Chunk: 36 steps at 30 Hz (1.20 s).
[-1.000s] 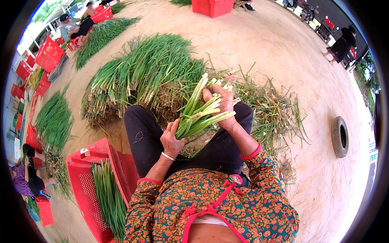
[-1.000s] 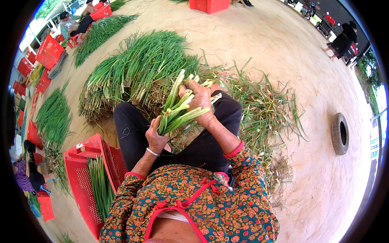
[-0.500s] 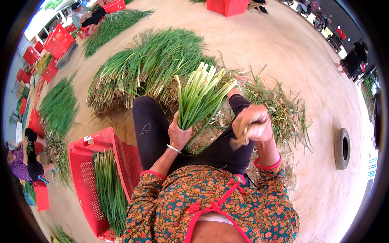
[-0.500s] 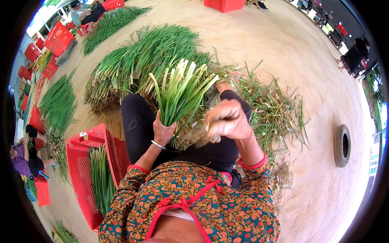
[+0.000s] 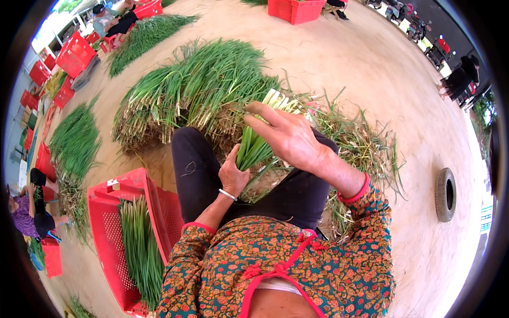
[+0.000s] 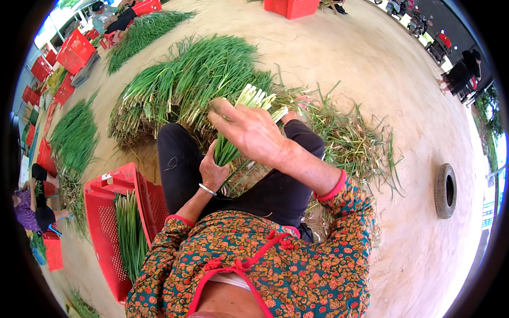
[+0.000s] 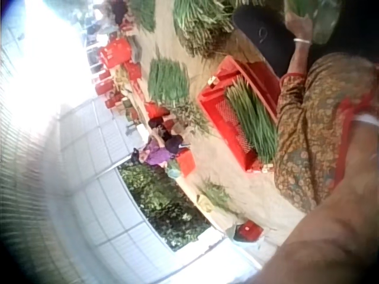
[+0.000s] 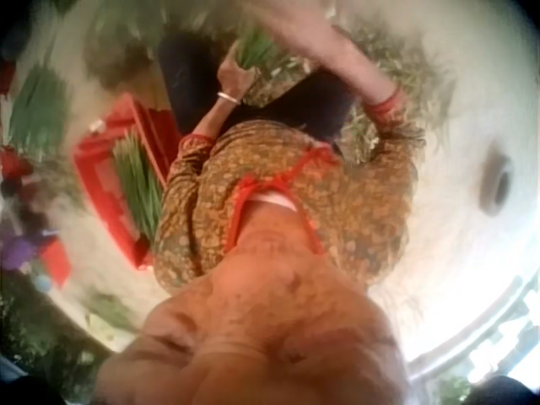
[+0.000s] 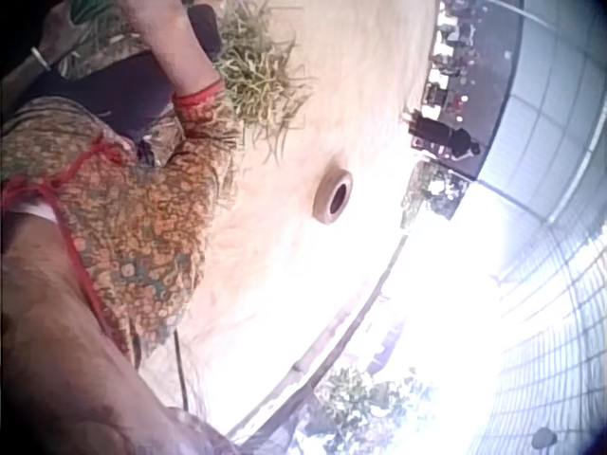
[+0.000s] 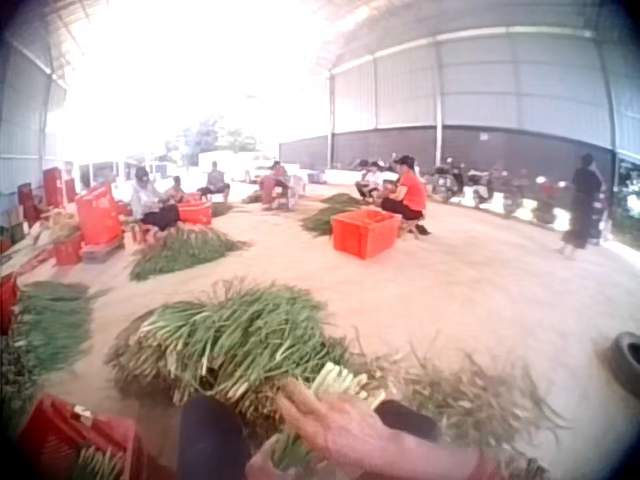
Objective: The person holds a bunch of green onions, removes dry or yellowed leaves by hand, and places the cleaned bunch into a red plastic crate.
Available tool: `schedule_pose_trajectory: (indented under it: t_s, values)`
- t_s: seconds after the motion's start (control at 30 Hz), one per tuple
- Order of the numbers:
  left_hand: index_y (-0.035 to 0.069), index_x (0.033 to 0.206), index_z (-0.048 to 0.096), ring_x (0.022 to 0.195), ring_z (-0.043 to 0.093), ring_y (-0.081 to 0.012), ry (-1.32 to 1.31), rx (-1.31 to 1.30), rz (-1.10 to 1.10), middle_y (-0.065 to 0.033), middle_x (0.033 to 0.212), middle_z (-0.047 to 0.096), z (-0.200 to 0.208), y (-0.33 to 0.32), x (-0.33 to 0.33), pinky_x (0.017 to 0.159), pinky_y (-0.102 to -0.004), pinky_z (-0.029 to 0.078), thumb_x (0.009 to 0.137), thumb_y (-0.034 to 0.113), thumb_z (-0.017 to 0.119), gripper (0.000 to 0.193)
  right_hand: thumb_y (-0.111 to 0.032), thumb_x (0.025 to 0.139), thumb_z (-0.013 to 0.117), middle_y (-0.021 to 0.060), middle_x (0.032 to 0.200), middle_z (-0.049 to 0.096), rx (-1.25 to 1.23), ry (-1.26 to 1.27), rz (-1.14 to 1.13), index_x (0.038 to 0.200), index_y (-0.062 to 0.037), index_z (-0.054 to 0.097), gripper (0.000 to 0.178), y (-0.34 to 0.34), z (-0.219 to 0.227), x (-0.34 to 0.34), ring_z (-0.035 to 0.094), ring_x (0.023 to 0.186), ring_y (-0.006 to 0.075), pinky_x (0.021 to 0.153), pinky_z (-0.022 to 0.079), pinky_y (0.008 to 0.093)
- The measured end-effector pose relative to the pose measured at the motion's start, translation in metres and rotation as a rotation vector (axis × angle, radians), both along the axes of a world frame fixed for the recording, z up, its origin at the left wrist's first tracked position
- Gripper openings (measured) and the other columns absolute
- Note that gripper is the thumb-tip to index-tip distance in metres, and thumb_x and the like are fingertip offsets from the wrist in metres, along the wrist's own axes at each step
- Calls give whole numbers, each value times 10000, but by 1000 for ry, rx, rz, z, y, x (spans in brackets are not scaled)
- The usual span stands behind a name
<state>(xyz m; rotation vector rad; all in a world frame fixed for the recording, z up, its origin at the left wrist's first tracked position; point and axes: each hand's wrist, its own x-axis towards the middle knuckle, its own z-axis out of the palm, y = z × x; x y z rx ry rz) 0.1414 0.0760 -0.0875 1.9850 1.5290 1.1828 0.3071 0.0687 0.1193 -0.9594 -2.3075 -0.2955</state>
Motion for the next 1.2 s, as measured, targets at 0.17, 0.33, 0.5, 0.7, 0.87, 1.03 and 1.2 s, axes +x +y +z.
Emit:
schedule_pose_trajectory:
  t_s: [0.17, 0.33, 0.5, 0.7, 0.87, 1.03, 1.2]
  values:
    - [124, 1265, 478, 888, 621, -325, 0, 21, -18, -137, 1047, 625, 4, -2, 1, 743, -394, 510, 583, 17, 702, 725, -114, 736, 571, 100, 959, 510, -148, -394, -161, 857, -51, 555, 138, 32, -12, 4, 608, 651, 246, 528, 500, 379]
    - [124, 1270, 476, 884, 619, -329, 15, -50, -13, -135, 1044, 624, 5, -1, 0, 735, -394, 505, 585, 13, 697, 728, -66, 712, 583, 92, 831, 479, -180, -151, -76, 757, -64, 512, 84, 45, -31, 14, 585, 609, 278, 491, 467, 399]
    - [132, 1272, 474, 884, 617, -334, 23, -56, -2, -138, 1034, 625, 4, 1, 2, 727, -402, 502, 599, 19, 683, 714, -16, 691, 576, 77, 783, 494, -13, -123, -172, 880, -75, 509, 208, 49, -45, 14, 579, 594, 262, 479, 452, 393]
    - [135, 1268, 464, 872, 616, -342, 2, -32, 9, -147, 1024, 627, -1, 3, -1, 724, -409, 501, 611, 20, 669, 698, -60, 808, 585, 85, 730, 594, 213, 424, -386, 861, -92, 547, 73, 72, -16, 62, 585, 549, 278, 492, 466, 365]
    - [132, 1262, 466, 867, 617, -346, 10, -25, 32, -153, 1017, 628, -1, 5, 0, 720, -411, 500, 626, 26, 662, 673, -152, 801, 659, 84, 612, 570, 30, 332, -531, 675, -49, 548, 197, 30, -11, 83, 555, 543, 294, 500, 428, 395]
    - [134, 1262, 469, 864, 619, -338, 35, 0, 24, -148, 1012, 628, 3, 3, 4, 711, -406, 502, 638, 26, 659, 661, -119, 671, 748, 75, 751, 590, 189, 276, -344, 554, -30, 530, 263, 15, -2, 64, 546, 754, 238, 688, 424, 337]
    - [136, 1294, 434, 838, 617, -336, 148, 28, -23, -140, 1039, 598, 1, 1, 8, 672, -414, 500, 623, 22, 673, 722, -208, 719, 686, 54, 833, 615, 248, -240, -339, 689, -78, 660, 136, 26, -1, 12, 540, 943, 234, 873, 378, 406]
